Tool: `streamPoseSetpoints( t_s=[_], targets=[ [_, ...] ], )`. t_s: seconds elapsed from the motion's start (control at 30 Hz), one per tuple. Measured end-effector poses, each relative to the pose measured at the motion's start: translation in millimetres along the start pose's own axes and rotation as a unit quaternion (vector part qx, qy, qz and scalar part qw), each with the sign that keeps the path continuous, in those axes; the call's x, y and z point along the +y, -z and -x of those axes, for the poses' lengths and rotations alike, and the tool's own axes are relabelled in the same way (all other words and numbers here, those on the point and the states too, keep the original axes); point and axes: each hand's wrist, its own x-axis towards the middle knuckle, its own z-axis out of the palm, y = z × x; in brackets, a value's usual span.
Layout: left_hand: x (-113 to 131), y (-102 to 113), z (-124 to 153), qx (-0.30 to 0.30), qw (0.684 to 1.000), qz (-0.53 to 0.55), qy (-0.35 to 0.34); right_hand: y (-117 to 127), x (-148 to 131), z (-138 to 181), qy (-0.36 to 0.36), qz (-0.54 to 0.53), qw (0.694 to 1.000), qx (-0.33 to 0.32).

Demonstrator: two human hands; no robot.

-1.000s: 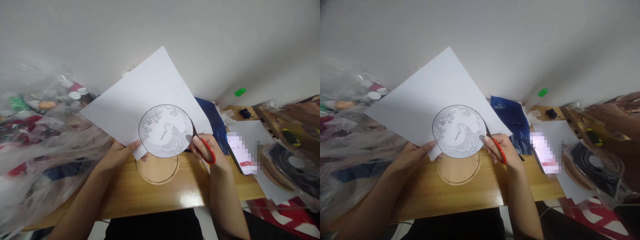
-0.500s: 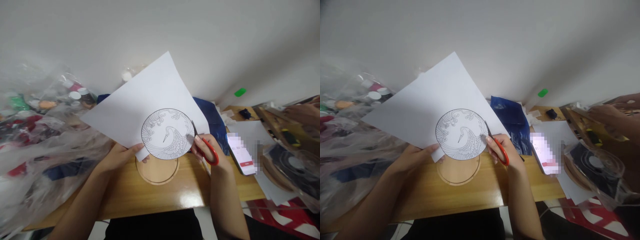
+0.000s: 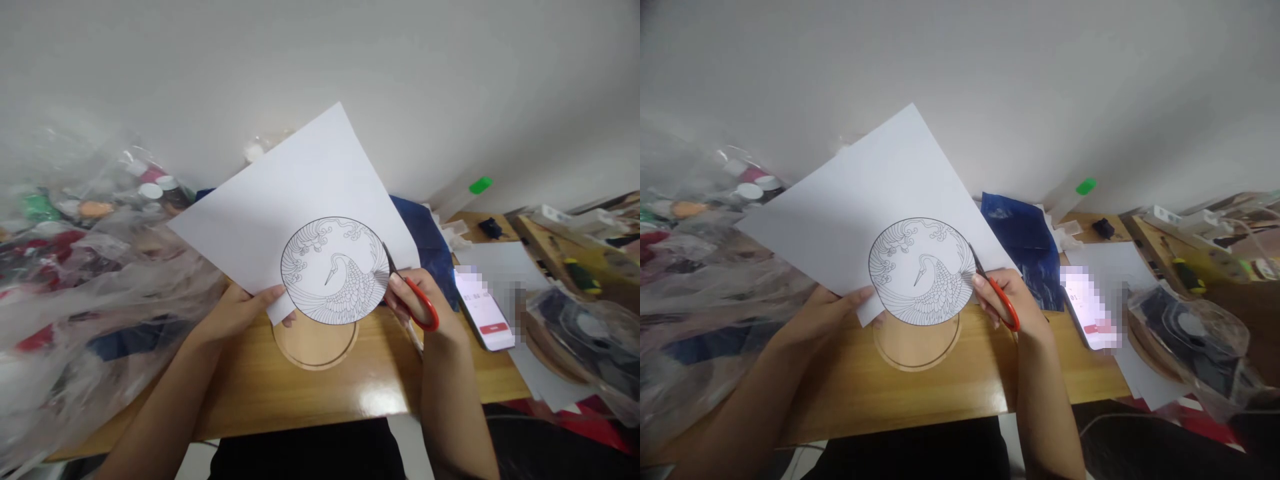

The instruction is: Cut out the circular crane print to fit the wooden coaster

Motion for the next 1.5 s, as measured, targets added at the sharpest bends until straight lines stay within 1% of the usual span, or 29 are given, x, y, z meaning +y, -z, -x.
streamPoseSetpoints(
  t_s=[0.13, 0.33, 0.4, 0.67, 0.8, 0.93, 1.1, 1.3, 1.5],
  targets=[
    [-1.0, 0.7, 0.1, 0.007, 1.0, 0.007, 0.011, 0.0, -0.6, 0.0, -0.005, 0.011, 1.0, 0.002],
    [-3.0, 0.7, 0.9, 0.047, 0.998, 0.031, 0.029, 1.3, -1.6, -0.4, -0.008, 0.008, 1.0, 0.003],
    [-4.2, 1.3, 0.9, 0.052, 0.997, 0.041, 0.028, 1.4, -1.4, -0.4, -0.006, 0.004, 1.0, 0.0],
    [-6.0, 2.6, -0.2, 0.05, 0.998, 0.038, 0.011, 0.4, -2.5, 0.3, -0.005, -0.012, 1.0, -0.005],
    [-4.9, 2.3, -0.6, 0.033, 0.999, 0.027, -0.013, 1.3, -1.6, 0.9, -0.013, -0.019, 1.0, -0.007],
    [-2.9, 3.6, -0.1, 0.027, 1.0, 0.012, 0.002, 2.8, 1.4, 2.0, -0.01, -0.034, 0.999, -0.021],
    [-2.1, 4.6, -0.4, -0.004, 1.0, 0.007, 0.008, 3.2, 0.5, 1.9, -0.001, -0.039, 0.999, -0.024],
    [-3.2, 3.4, 0.3, 0.02, 0.999, 0.024, 0.012, 4.4, 1.2, 1.9, -0.001, -0.02, 0.999, -0.032],
    [-3.4, 4.1, 0.5, 0.02, 0.999, 0.031, 0.013, 4.4, 3.5, 3.2, -0.001, -0.025, 0.999, -0.028]
  ],
)
